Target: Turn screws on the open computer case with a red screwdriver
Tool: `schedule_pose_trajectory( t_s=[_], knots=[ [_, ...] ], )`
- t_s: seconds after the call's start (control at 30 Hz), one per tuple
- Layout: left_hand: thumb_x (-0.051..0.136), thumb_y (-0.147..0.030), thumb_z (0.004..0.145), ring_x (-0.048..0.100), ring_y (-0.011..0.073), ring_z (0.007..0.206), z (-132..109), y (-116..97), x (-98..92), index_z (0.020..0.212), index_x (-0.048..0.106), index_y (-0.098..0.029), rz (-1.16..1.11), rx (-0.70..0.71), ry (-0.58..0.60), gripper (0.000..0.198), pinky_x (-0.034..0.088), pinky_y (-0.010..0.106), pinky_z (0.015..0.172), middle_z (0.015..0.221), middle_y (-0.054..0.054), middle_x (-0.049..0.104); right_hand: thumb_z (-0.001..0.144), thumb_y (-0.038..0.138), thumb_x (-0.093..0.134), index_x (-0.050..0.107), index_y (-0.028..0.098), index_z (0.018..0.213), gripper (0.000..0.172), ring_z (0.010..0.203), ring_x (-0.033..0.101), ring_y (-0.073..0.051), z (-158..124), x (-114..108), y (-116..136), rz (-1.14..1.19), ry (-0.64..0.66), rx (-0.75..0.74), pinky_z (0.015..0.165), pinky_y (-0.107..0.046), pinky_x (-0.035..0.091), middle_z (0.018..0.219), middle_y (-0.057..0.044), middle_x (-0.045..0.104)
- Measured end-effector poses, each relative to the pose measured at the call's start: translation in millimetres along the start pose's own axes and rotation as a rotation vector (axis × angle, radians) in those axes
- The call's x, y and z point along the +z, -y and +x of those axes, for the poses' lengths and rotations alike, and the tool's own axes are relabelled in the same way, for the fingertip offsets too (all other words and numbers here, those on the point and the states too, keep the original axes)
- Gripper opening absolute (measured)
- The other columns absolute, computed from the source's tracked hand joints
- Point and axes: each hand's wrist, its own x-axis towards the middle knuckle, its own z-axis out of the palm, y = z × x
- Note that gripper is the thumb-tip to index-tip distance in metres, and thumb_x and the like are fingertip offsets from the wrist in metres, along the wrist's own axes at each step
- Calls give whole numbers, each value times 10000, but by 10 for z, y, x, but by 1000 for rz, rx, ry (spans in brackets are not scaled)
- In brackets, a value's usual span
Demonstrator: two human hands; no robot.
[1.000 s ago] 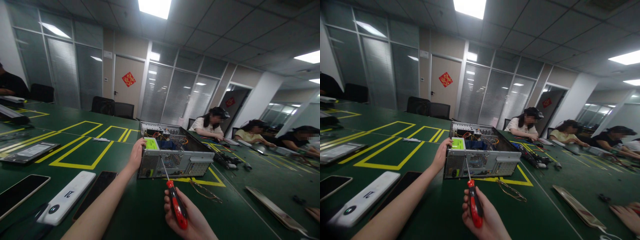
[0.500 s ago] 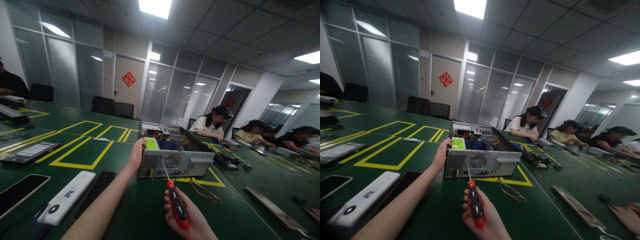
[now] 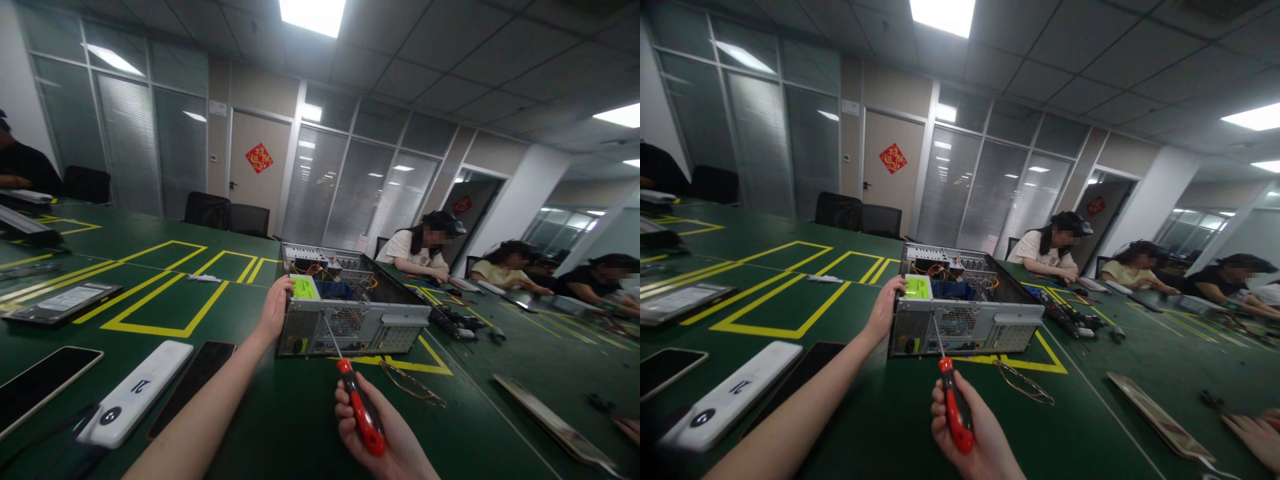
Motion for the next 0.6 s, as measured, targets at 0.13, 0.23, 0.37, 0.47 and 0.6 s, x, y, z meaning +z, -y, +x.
schedule_pose_trajectory(
  t_s=[0.13,0.23,0.37,0.47,0.6],
  knots=[
    [226,-417,953,484,207,1209,-3,-6,1,880,536,-199,-12,1,-4,385,358,433,1071,1108,96,602,903,362,484,554,86,831,294,481,434,-40,3,12,22,39,72,50,378,-96,326,646,-6,503],
    [226,-406,954,488,207,1204,-1,-5,0,886,536,-199,-10,10,-9,379,363,440,1067,1111,98,601,864,366,559,565,96,839,271,458,408,-25,22,-31,-29,12,120,29,376,-82,297,597,32,464],
    [215,-410,955,493,210,1200,1,4,-1,888,540,-195,5,19,-11,396,373,443,1059,1105,100,605,835,422,577,590,108,834,315,413,393,-33,135,-153,-206,-230,141,90,347,-110,253,556,35,492],
    [216,-413,955,493,211,1200,1,15,4,889,542,-192,10,22,-14,400,369,439,1063,1105,101,605,866,441,509,596,108,832,346,414,428,-44,295,-267,-363,-360,91,245,353,-120,244,546,25,507],
    [215,-403,957,488,207,1206,1,35,16,902,538,-190,-2,36,-10,391,357,437,1072,1114,100,598,893,446,440,589,107,788,385,385,423,-48,488,-383,-490,-419,43,284,350,-132,226,520,21,503]
  ],
)
